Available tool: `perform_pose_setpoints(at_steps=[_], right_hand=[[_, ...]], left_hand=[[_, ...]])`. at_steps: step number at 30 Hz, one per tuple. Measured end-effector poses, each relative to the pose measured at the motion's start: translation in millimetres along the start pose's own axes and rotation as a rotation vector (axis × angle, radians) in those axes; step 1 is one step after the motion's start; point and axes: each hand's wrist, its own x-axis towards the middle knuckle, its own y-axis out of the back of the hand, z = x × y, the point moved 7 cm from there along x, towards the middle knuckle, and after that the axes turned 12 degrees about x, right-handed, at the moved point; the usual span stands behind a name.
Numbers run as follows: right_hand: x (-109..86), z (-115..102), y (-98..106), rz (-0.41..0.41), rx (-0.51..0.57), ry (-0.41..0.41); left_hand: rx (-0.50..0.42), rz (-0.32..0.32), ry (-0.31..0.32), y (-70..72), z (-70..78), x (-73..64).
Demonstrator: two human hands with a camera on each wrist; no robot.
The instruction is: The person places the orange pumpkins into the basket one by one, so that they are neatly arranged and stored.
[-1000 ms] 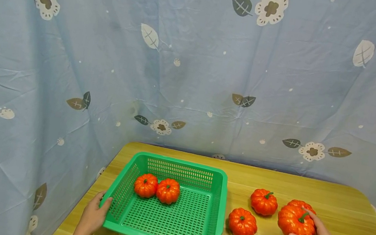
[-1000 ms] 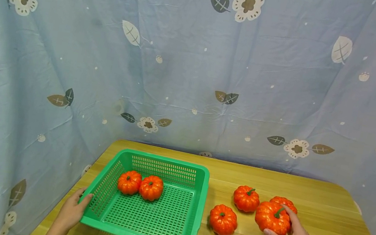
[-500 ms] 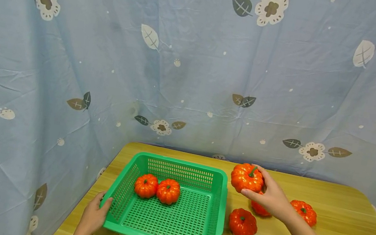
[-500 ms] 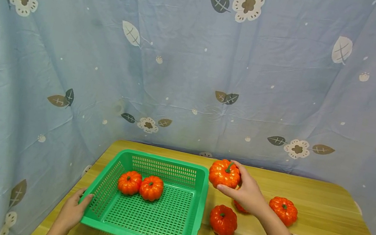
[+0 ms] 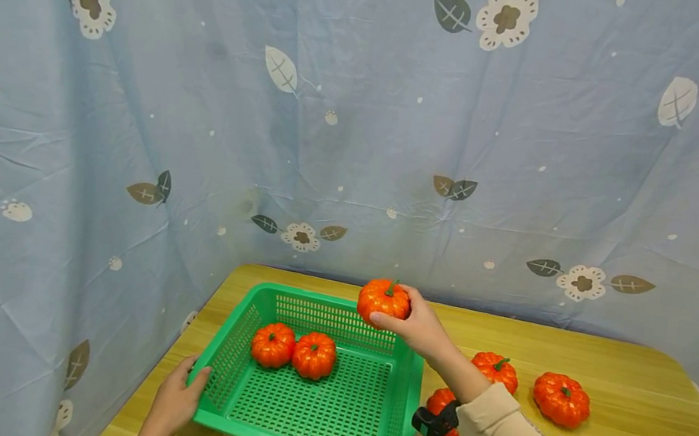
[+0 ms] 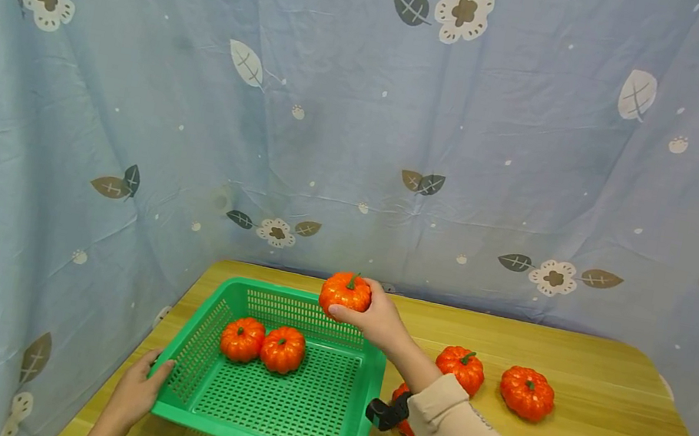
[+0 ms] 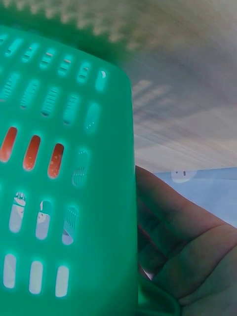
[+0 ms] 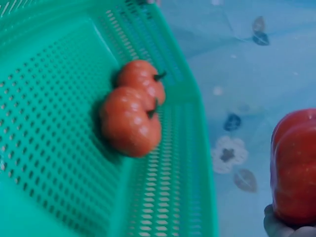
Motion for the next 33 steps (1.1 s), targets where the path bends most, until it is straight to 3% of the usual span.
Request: perform_pose_setpoints(at_steps=[7,15,33], right_hand=[[10.0,22.2,-28.1,0.03,-0.089,-0.048],[10.4,45.8,-38.4,0.047,-0.272,-0.131],[10.5,78.2,-49.3,0.014,-0.351,-0.235]], left_hand=[[0.005,0.005,-0.012,1.0,0.4,-0.6],[0.011,0.011,-0.018,1.2,2.8,0.1],[-0.007,-0.002,-0.012,-0.1,-0.1,0.9]])
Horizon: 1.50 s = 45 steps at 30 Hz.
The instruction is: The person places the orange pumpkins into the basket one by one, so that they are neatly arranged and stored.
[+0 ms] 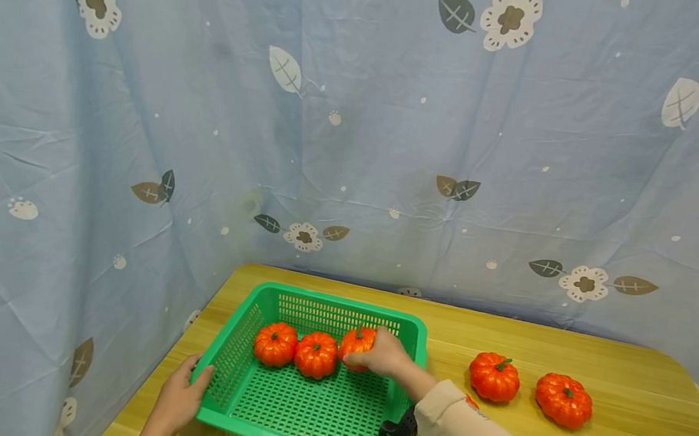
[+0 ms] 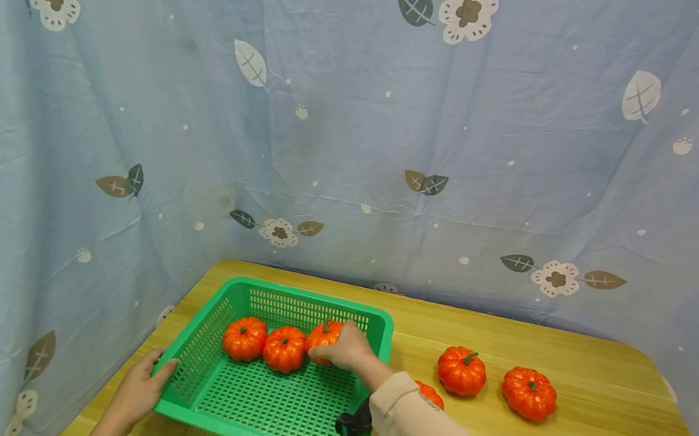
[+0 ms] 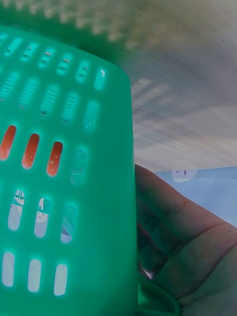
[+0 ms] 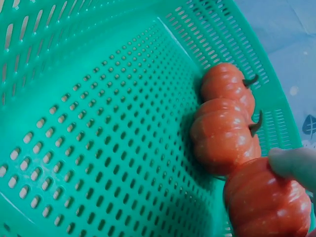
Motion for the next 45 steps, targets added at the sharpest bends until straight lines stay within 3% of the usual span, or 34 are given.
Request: perform_pose_setpoints(at_steps=[16,24,34,45], right_hand=[[1.2,8.1,-17.0,-0.098,-0.111,-0.056],[3.1,8.9,-17.6,-0.112,-0.11,-0.06],[2.6,15.0,-20.4,-0.126,-0.155,-0.138],[2.9,11.3,-20.3,-0.136,-0.296,-0.081]], left_hand=[[-0.002,-0.013,-0.006,0.0,-0.7,1.0],[0.009,-0.001,0.002,0.9,-0.4,0.4],[0.009,-0.004,0.003,1.7,-0.2,-0.4],[0.005,0.012,0.001,2.9,3.7,-2.7]])
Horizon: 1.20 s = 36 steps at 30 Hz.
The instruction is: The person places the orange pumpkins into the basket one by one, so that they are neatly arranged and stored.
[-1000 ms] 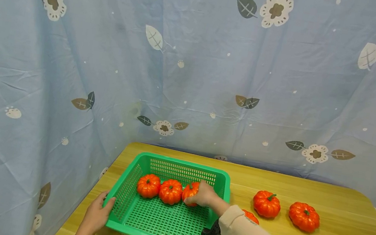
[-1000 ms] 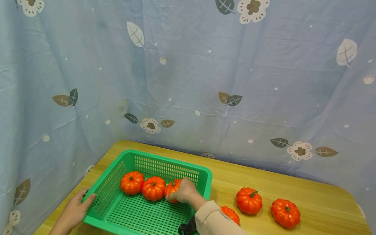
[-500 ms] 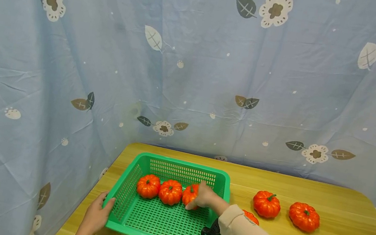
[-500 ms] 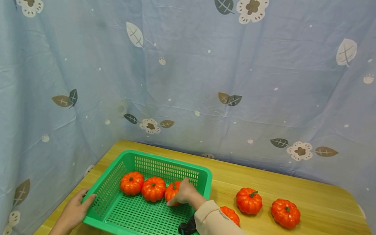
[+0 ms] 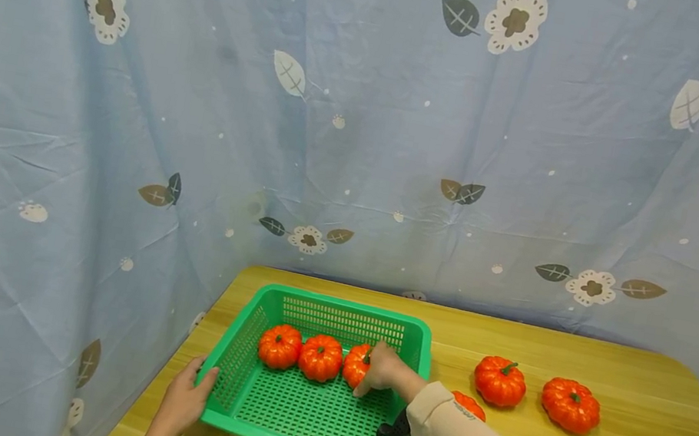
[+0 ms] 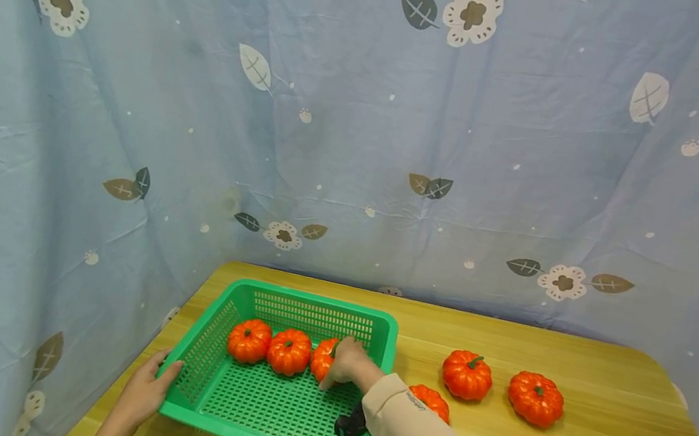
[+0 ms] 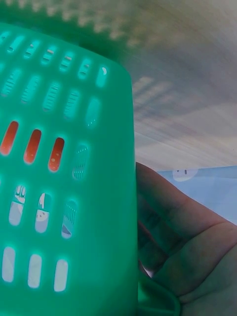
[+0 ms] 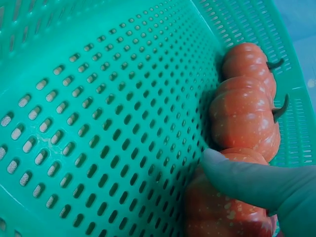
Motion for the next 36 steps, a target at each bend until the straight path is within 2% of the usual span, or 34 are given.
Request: perform_pose_setpoints(at_steps=[8,17,22,27,31,36], right_hand=[[-2.9,-5.8,1.7,0.002,-0.001,0.019],[-14.2,-17.0,15.2,0.006,0.09,0.043],[-22.9,-20.1,30.0,-0.005,0.199,0.083],[-32.5,-24.9,52.8,0.014,0.259,0.107],[-42.1,-27.4,81.4,0.075,0.32,0.186],[-59.2,-12.0,122.9,0.159,0.361,0.271]], left_hand=[[-0.002,-0.016,0.008,-2.5,-2.0,-0.1],[0.01,0.006,0.013,-0.5,-0.8,0.0],[0.008,0.006,0.019,-0.5,-1.8,0.1],[0.0,0.005,0.008,-0.4,-1.2,0.5],[0.013,0.009,0.003,0.0,-1.0,0.5],[0.024,0.016,-0.008,0.1,-0.4,0.3]])
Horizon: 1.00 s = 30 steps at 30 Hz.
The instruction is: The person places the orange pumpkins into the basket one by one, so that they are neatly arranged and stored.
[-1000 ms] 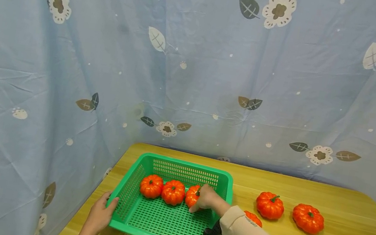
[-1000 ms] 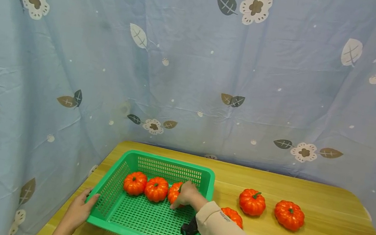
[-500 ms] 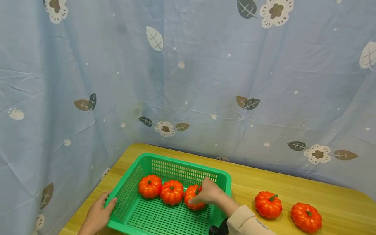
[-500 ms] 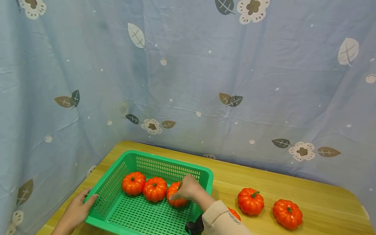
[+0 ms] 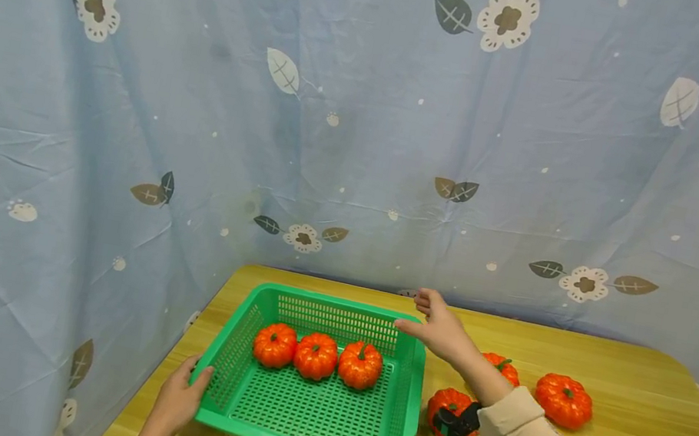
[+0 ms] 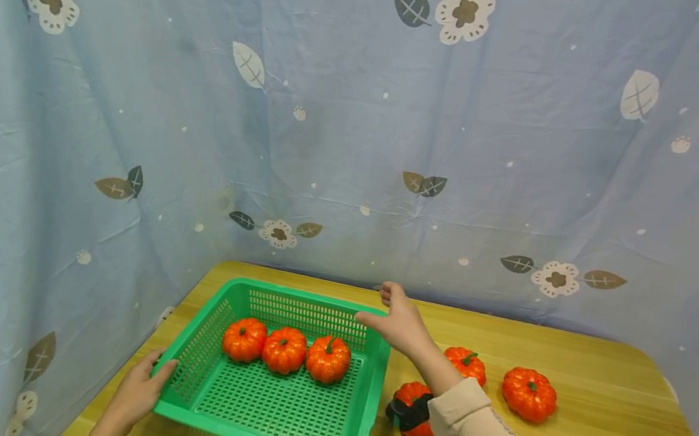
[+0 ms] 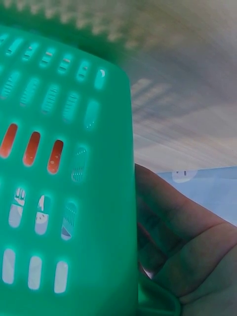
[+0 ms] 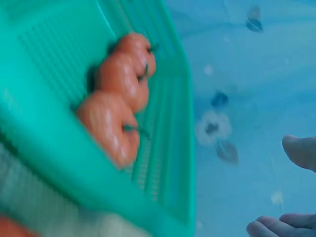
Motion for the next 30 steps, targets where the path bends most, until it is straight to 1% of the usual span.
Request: perform_pose_setpoints(at_steps=[3,6,9,13,17,20,22,25,28,30], right_hand=[[-11.7,6.5,29.8,0.044,0.0,0.026],[-25.6,17.8,52.5,0.068,0.013,0.027],[-41.0,31.5,66.0,0.073,0.03,0.013],[-63.7,49.1,74.1,0.084,0.063,0.01],[-87.4,67.3,76.0,0.1,0.105,-0.014],[-102.1,83.8,73.0,0.097,0.144,-0.073],[-109.4,95.6,67.9,0.081,0.159,-0.11],[-117.1,111.7,55.3,0.035,0.162,-0.14],[-119.4,122.8,41.7,0.004,0.159,-0.13],[-119.3,128.2,34.8,0.009,0.172,-0.124]], left_hand=[[0.007,-0.001,-0.006,-0.7,1.3,0.8],[0.016,-0.008,0.004,-1.2,0.6,1.1],[0.022,-0.018,0.016,-1.5,-1.2,1.1],[0.021,-0.026,0.027,-1.5,-2.1,0.7],[0.022,-0.018,0.029,0.0,-1.4,-0.8],[0.022,-0.006,0.021,1.1,-1.2,-1.5],[0.02,-0.011,0.023,0.8,-1.4,-1.4],[0.015,-0.015,0.019,-0.2,-1.9,-0.4],[0.01,-0.019,0.015,-1.1,-1.5,0.1],[0.007,-0.015,0.015,-1.8,-1.6,-0.1]])
